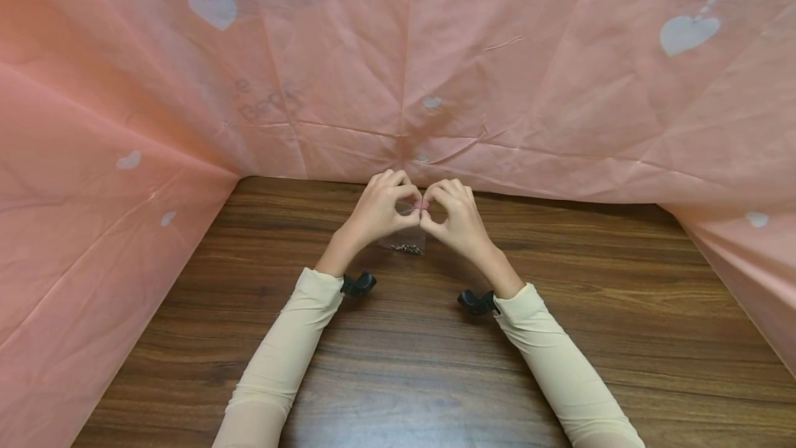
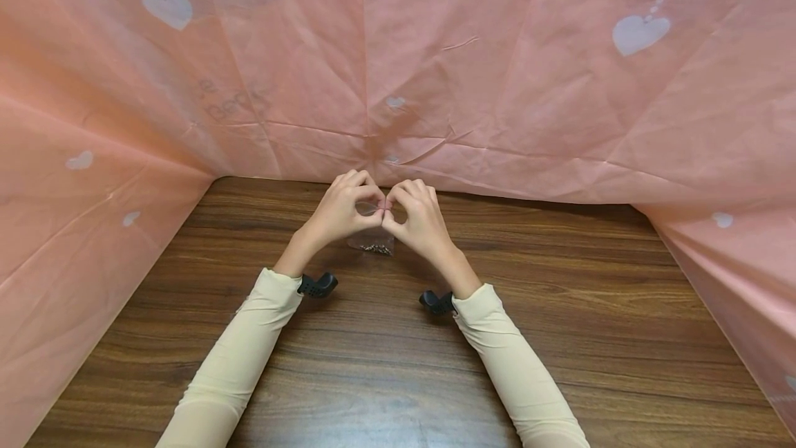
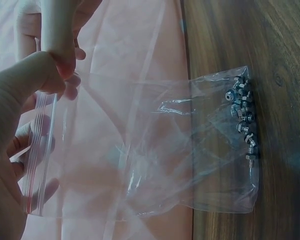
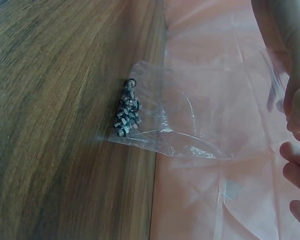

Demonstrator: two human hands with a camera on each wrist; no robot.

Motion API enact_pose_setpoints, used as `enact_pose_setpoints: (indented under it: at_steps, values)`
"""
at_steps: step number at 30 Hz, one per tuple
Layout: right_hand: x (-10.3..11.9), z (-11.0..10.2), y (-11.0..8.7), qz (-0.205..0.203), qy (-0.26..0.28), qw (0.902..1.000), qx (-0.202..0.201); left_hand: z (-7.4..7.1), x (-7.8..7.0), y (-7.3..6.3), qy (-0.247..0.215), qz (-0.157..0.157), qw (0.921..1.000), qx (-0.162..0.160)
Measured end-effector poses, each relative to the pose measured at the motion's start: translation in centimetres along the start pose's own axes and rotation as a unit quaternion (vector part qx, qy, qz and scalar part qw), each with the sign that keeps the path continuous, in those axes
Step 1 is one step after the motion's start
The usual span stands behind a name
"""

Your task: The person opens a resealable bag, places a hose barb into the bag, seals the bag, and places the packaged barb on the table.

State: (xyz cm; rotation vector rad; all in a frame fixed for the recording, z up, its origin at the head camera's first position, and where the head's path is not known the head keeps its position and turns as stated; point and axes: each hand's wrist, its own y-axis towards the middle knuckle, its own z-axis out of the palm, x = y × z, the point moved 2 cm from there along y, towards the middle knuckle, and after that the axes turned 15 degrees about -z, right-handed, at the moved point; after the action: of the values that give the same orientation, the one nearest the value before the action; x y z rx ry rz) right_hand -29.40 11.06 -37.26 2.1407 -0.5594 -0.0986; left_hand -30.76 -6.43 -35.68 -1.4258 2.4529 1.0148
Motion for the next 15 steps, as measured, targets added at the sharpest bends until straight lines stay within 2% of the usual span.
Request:
enact_pose_setpoints:
  at_steps: [15]
  values:
    - [0.16,0.07,0.09,0.0,0.002,1.0,-0.004,0.04,-0.14,-0.05,-0.002,0.008,1.0,-0.001]
